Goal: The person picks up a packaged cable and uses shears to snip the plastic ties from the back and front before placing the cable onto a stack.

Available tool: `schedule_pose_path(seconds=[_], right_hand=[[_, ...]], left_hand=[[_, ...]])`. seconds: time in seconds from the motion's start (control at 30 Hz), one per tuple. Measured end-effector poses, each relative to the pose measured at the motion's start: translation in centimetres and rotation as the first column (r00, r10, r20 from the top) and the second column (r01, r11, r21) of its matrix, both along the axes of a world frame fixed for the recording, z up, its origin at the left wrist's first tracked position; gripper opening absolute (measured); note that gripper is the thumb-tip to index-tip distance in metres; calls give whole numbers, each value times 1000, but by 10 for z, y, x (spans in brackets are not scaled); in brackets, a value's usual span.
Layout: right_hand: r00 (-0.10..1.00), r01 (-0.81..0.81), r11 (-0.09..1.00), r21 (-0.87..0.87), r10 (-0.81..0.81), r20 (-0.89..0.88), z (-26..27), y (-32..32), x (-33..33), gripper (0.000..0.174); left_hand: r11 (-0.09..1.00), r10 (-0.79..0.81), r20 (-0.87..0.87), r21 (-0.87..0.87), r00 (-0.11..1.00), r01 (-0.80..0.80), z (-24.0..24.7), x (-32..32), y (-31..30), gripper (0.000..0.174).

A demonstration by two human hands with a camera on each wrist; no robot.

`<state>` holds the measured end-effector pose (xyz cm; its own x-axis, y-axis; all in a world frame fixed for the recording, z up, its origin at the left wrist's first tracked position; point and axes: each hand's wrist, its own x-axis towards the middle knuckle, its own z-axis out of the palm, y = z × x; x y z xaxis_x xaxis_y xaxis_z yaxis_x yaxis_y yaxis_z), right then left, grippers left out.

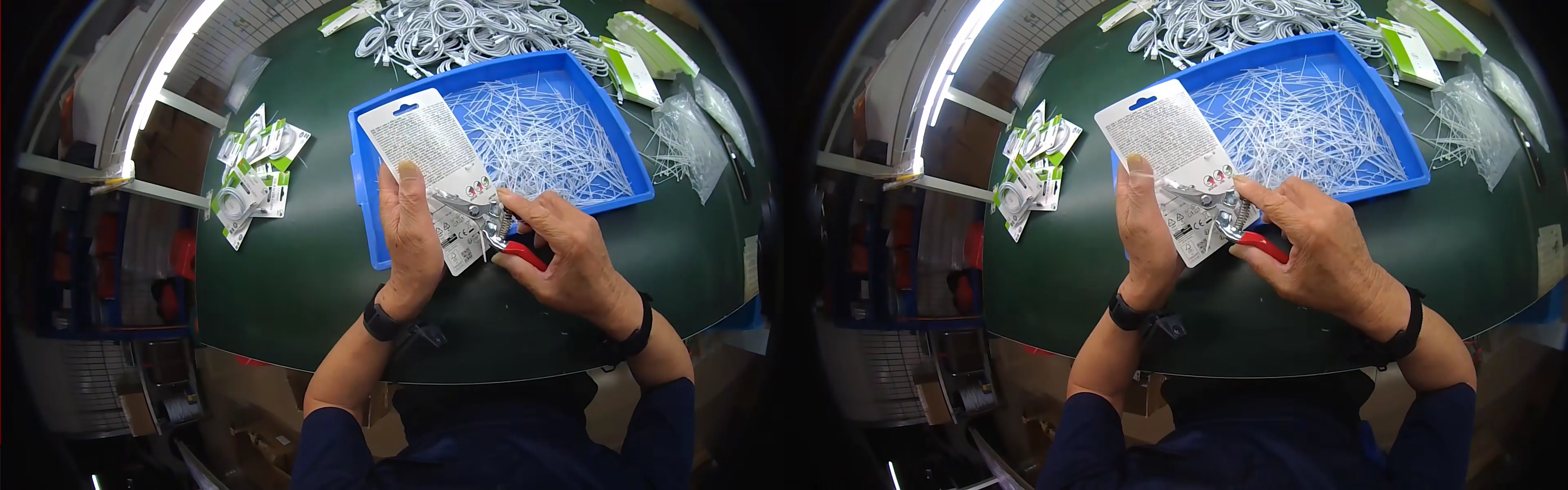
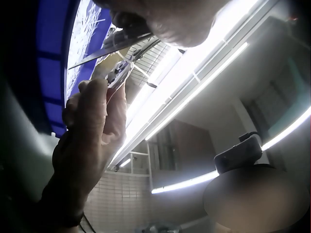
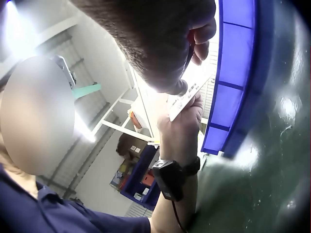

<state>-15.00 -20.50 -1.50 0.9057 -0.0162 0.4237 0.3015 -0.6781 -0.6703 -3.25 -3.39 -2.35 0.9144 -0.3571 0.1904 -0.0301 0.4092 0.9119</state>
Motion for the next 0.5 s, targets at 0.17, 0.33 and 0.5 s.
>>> schedule_pose_path(seconds=[0.17,0.33,0.5], right_hand=[[1000,-1,1000,-5,1,-2,0,-2,-1,66],[1000,9,1000,-12,-9,-23,-1,-2,-1,63],[1000,14,999,-47,-14,-1,0,-6,0,59]], left_hand=[[998,0,53,65,999,-3,-2,-3,-4,47],[995,30,77,92,997,-37,-9,-2,-7,43],[999,35,9,6,999,-35,-2,-4,-19,40]])
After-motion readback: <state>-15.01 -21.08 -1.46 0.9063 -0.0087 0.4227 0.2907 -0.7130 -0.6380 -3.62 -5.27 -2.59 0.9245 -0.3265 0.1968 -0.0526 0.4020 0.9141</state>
